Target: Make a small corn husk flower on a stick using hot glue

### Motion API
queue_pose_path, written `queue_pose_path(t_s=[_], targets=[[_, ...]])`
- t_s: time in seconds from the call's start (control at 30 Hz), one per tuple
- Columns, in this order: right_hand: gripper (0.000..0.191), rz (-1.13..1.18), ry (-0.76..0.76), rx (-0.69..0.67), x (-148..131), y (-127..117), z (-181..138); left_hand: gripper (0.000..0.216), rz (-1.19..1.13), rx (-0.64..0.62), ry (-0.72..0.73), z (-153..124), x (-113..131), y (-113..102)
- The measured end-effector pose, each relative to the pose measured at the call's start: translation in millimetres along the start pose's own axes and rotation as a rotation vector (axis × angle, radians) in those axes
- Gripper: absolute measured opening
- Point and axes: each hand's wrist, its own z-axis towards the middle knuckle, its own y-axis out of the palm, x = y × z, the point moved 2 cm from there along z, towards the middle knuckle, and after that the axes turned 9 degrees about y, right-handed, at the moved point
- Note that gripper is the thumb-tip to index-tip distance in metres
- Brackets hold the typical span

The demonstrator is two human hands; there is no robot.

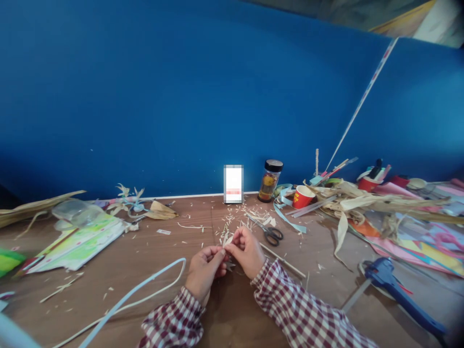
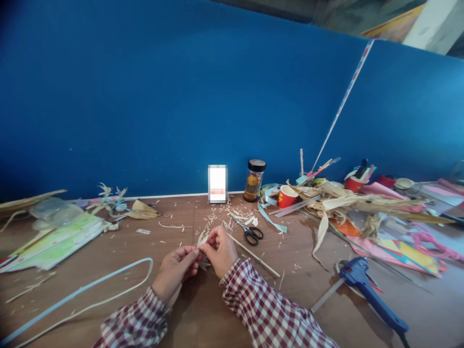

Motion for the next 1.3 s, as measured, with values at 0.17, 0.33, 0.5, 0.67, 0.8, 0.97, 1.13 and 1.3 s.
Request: queue_pose_path(t_s=[0.17,0.33,0.5,0.67,0.8,0.97,1.13,1.3], targets=[[0.023,0.037,0.010,-0.029,2.1,0.3,0.8,0.027,-0.014,0.013,0.007,-1.3,1.6,0.8],[0.026,0.146,0.070,-0.095,6.6,1.1,2.4,0.025,0.006,0.021,0.017,-1.8,0.9,0.0],[0.029,0.260,0.107,-0.160,11.1,3.0,4.6,0.024,0.021,0.025,0.043,-0.2,-2.9,-1.5],[0.032,0.367,0.184,-0.215,18.1,4.0,7.6,0.024,0.031,0.027,0.059,0.5,-3.6,-1.8],[0.032,0.364,0.268,-0.234,24.0,3.7,10.8,0.026,0.003,0.040,0.070,0.3,-0.4,-1.5],[0.028,0.270,0.267,-0.185,5.9,-5.8,10.0,0.029,-0.039,0.092,0.045,-0.8,3.2,-2.9],[0.019,0.055,0.089,-0.134,-28.7,-49.7,4.6,0.030,-0.090,0.084,0.096,0.3,6.6,-4.8],[0.014,-0.473,0.002,0.124,-33.9,-122.1,1.5,0.029,-0.138,0.112,0.147,2.2,8.9,-5.8]])
